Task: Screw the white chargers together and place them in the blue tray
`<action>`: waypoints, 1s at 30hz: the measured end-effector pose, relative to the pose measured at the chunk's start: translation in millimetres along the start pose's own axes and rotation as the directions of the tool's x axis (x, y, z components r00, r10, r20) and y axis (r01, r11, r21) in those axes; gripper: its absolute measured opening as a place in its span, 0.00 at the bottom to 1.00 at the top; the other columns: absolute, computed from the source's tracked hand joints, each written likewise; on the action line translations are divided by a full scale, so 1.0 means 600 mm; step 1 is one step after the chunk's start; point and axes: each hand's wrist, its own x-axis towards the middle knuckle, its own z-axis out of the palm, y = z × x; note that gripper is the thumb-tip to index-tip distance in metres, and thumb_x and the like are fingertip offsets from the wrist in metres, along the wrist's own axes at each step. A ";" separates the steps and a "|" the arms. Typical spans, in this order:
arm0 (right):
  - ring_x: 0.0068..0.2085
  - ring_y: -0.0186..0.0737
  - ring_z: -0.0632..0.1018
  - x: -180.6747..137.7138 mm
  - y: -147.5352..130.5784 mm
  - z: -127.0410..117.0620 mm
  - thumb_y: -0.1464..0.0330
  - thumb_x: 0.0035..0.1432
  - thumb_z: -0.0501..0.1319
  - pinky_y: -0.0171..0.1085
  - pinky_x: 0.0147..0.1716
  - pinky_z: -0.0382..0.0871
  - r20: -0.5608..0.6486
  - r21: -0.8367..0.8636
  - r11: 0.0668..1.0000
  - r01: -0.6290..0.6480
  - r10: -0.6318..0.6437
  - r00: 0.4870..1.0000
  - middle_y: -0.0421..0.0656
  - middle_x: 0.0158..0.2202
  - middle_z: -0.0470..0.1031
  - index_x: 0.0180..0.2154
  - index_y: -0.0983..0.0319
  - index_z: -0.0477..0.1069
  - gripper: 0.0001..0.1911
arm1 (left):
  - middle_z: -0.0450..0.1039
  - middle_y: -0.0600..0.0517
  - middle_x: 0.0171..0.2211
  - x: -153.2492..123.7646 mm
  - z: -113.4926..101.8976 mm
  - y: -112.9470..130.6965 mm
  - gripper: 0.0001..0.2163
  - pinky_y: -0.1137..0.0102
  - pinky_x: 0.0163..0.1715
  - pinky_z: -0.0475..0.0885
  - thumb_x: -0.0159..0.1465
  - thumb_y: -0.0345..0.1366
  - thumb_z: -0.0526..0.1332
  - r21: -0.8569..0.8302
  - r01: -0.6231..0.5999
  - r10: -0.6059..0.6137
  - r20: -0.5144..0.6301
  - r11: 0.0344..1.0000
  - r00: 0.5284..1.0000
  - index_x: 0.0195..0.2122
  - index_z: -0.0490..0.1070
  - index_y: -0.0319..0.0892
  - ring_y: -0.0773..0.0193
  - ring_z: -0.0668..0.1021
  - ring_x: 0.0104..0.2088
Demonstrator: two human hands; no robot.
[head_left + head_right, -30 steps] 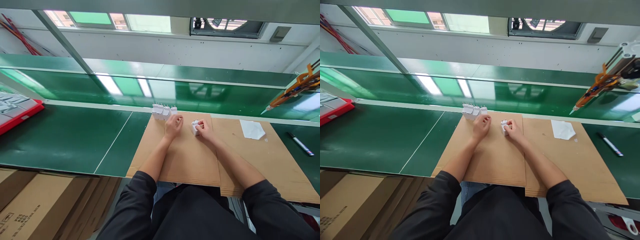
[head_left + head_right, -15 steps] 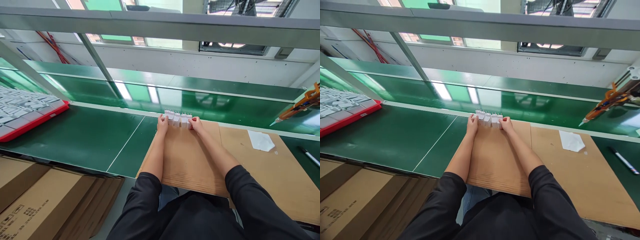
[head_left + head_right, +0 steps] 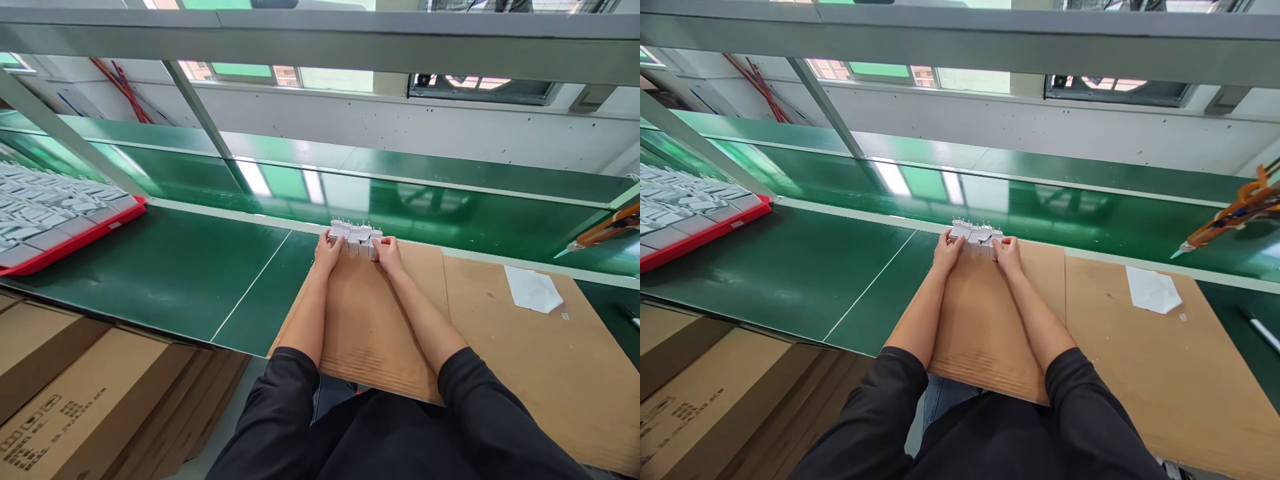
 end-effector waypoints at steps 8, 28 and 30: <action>0.25 0.27 0.71 0.007 -0.007 0.002 0.56 0.53 0.64 0.30 0.19 0.70 0.022 0.054 0.994 -0.097 0.095 0.995 0.44 0.47 0.67 0.36 0.59 0.60 0.18 | 0.66 0.42 0.61 0.000 0.001 -0.010 0.30 0.61 0.59 0.63 0.62 0.49 0.60 0.068 -0.059 0.060 -0.017 0.996 0.998 0.63 0.59 0.42 0.52 0.70 0.60; 0.26 0.26 0.71 0.013 -0.010 -0.004 0.59 0.54 0.64 0.30 0.20 0.74 0.205 0.152 0.982 -0.109 0.077 0.976 0.41 0.51 0.70 0.49 0.54 0.67 0.21 | 0.50 0.44 0.67 -0.064 0.033 0.041 0.21 0.52 0.66 0.51 0.63 0.45 0.61 0.392 -0.586 0.643 -0.021 0.709 0.765 0.57 0.69 0.47 0.48 0.53 0.68; 0.25 0.24 0.69 0.013 -0.011 -0.007 0.58 0.54 0.64 0.29 0.20 0.74 0.238 0.168 0.979 -0.112 0.070 0.969 0.40 0.49 0.71 0.49 0.54 0.66 0.21 | 0.47 0.46 0.68 -0.076 0.040 0.047 0.18 0.50 0.66 0.51 0.62 0.42 0.61 0.418 -0.619 0.663 0.050 0.665 0.747 0.53 0.73 0.49 0.47 0.51 0.68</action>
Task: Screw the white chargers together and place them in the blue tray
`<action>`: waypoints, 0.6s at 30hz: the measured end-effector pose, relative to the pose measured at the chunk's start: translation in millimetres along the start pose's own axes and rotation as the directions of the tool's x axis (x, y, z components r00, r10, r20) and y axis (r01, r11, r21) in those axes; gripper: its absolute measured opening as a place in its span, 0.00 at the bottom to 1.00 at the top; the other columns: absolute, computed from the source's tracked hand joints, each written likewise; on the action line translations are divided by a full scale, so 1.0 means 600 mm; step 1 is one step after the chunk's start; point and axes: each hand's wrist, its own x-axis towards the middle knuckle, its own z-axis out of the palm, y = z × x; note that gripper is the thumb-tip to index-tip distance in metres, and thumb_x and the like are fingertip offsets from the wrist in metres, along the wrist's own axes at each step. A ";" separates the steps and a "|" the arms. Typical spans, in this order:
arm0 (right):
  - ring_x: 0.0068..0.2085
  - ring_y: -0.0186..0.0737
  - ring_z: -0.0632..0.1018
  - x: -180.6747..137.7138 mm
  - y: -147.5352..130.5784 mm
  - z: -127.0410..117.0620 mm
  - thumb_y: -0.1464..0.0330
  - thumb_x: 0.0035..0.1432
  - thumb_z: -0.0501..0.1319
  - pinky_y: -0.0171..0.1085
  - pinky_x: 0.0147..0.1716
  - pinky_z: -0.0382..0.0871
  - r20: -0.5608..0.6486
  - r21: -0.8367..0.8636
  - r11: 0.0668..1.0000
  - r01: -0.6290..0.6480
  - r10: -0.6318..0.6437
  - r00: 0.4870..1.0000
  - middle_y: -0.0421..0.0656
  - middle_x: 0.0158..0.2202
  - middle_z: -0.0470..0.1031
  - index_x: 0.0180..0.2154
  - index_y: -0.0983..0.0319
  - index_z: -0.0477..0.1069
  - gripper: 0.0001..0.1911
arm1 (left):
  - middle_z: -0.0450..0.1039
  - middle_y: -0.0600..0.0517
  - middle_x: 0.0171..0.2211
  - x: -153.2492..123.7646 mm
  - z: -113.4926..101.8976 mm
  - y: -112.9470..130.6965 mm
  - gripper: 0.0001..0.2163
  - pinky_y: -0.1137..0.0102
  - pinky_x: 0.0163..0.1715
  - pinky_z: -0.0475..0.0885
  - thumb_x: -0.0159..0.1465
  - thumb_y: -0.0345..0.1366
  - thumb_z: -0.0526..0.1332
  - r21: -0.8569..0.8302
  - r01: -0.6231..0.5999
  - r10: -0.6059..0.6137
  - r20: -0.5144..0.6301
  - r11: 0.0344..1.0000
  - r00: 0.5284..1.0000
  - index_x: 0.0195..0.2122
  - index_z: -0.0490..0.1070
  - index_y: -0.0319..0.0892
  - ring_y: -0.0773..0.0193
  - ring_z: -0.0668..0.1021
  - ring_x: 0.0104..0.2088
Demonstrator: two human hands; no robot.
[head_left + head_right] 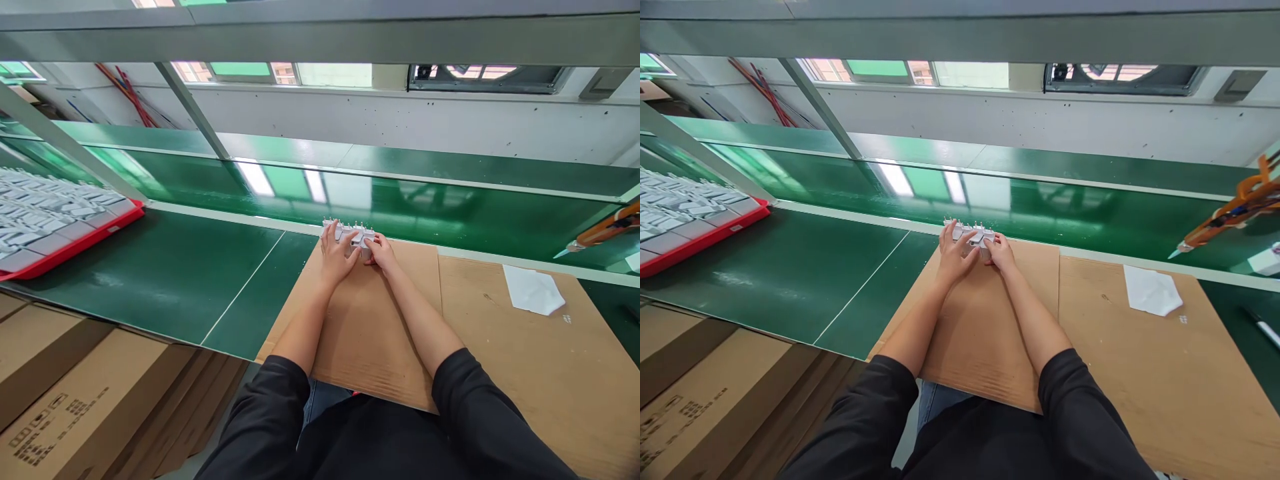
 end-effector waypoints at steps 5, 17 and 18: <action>0.19 0.20 0.62 -0.004 -0.010 -0.007 0.60 0.55 0.65 0.31 0.20 0.75 0.083 0.036 0.999 -0.015 0.012 0.996 0.38 0.44 0.72 0.45 0.57 0.66 0.17 | 0.45 0.48 0.69 -0.006 0.002 0.007 0.16 0.48 0.66 0.50 0.62 0.38 0.61 0.030 -0.002 0.000 0.080 1.000 0.997 0.52 0.74 0.50 0.46 0.50 0.69; 0.19 0.20 0.61 -0.005 -0.018 -0.007 0.65 0.54 0.66 0.32 0.19 0.76 0.084 0.076 0.996 -0.038 0.032 0.996 0.36 0.39 0.71 0.41 0.58 0.64 0.14 | 0.49 0.49 0.68 -0.003 -0.004 0.003 0.15 0.46 0.65 0.49 0.61 0.37 0.61 -0.018 0.059 -0.056 0.135 0.998 0.989 0.49 0.76 0.49 0.45 0.50 0.68; 0.19 0.20 0.61 -0.005 -0.018 -0.007 0.65 0.55 0.66 0.32 0.19 0.76 0.086 0.078 0.996 -0.041 0.035 0.996 0.36 0.39 0.71 0.41 0.58 0.64 0.14 | 0.49 0.49 0.68 -0.003 -0.004 0.003 0.14 0.46 0.65 0.49 0.61 0.37 0.61 -0.020 0.058 -0.055 0.135 0.998 0.989 0.48 0.76 0.49 0.45 0.50 0.68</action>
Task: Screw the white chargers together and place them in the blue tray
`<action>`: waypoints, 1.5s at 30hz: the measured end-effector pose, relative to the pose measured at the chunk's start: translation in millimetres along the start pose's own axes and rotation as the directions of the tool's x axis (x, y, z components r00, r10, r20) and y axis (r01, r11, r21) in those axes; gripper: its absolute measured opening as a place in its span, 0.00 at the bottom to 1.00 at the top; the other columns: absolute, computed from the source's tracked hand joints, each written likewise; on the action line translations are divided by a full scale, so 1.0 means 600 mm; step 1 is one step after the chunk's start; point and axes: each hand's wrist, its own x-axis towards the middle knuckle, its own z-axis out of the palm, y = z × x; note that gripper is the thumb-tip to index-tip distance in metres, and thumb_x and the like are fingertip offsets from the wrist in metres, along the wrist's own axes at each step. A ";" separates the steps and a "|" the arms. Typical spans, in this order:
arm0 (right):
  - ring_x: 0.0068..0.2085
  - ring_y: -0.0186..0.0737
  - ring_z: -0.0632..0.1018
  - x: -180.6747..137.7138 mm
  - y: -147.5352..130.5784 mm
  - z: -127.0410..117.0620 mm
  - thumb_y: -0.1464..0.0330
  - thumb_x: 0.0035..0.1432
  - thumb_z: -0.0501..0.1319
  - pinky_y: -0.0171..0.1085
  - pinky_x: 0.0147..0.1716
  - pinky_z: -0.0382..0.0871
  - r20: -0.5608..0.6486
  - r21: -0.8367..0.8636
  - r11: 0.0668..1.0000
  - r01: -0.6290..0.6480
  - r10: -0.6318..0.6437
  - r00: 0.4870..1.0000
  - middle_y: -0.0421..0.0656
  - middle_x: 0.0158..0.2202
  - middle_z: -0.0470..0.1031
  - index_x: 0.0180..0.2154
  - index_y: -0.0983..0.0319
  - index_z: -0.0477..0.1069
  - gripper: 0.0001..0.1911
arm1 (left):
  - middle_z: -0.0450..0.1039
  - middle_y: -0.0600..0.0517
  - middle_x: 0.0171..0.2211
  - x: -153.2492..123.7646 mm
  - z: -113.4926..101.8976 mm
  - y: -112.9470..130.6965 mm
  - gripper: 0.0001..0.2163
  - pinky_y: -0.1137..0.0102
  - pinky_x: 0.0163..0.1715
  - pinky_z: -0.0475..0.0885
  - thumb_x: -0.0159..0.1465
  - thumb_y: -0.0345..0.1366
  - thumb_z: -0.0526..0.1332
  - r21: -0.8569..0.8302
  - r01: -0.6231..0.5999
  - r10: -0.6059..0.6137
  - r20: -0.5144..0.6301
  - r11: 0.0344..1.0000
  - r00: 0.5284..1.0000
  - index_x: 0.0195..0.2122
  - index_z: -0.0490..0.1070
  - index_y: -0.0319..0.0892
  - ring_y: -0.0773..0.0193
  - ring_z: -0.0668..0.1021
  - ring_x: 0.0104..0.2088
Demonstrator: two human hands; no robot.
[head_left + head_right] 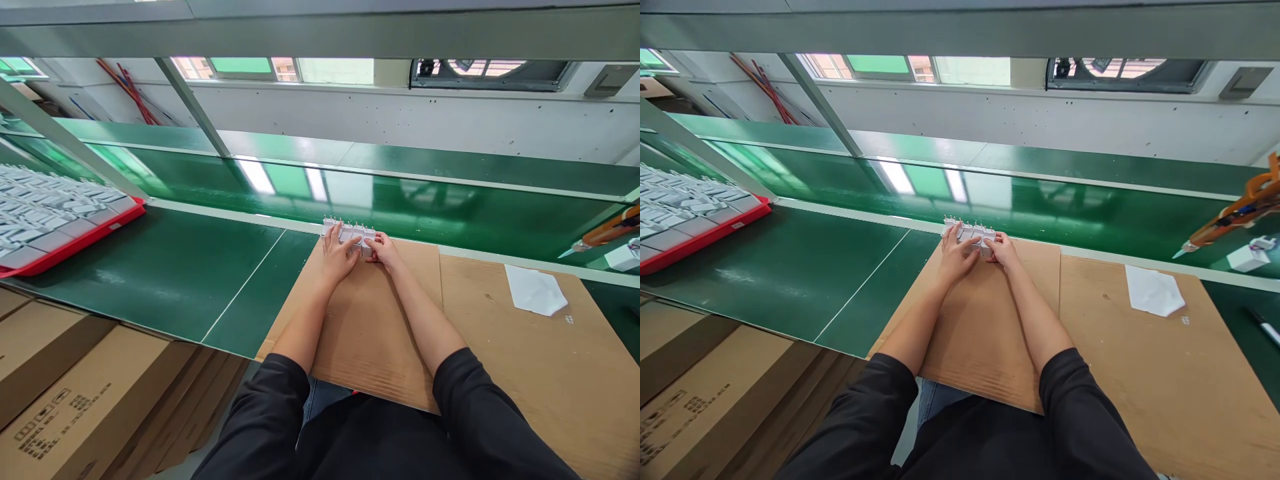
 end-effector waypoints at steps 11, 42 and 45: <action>0.18 0.20 0.61 -0.003 -0.002 -0.001 0.67 0.55 0.66 0.32 0.18 0.75 0.003 0.010 1.000 0.005 -0.005 1.000 0.37 0.40 0.70 0.42 0.59 0.64 0.15 | 0.48 0.49 0.68 -0.003 -0.003 0.012 0.15 0.47 0.66 0.49 0.61 0.37 0.62 0.002 -0.014 0.014 -0.006 1.000 1.000 0.49 0.76 0.51 0.47 0.50 0.68; 0.20 0.20 0.67 0.004 0.013 -0.017 0.57 0.48 0.67 0.27 0.18 0.68 0.071 -0.221 0.957 0.189 -0.177 0.982 0.42 0.49 0.71 0.50 0.56 0.67 0.27 | 0.51 0.49 0.67 -0.002 0.002 0.009 0.13 0.48 0.65 0.51 0.62 0.39 0.63 0.004 -0.005 0.005 -0.016 1.000 1.000 0.48 0.76 0.50 0.48 0.53 0.67; 0.19 0.21 0.67 0.003 0.012 -0.015 0.57 0.50 0.66 0.26 0.17 0.66 0.079 -0.244 0.949 0.198 -0.184 0.980 0.42 0.49 0.71 0.50 0.56 0.67 0.26 | 0.51 0.49 0.68 -0.003 0.002 0.008 0.13 0.48 0.65 0.51 0.62 0.40 0.62 0.001 -0.006 0.006 -0.008 1.000 1.000 0.49 0.75 0.51 0.48 0.53 0.67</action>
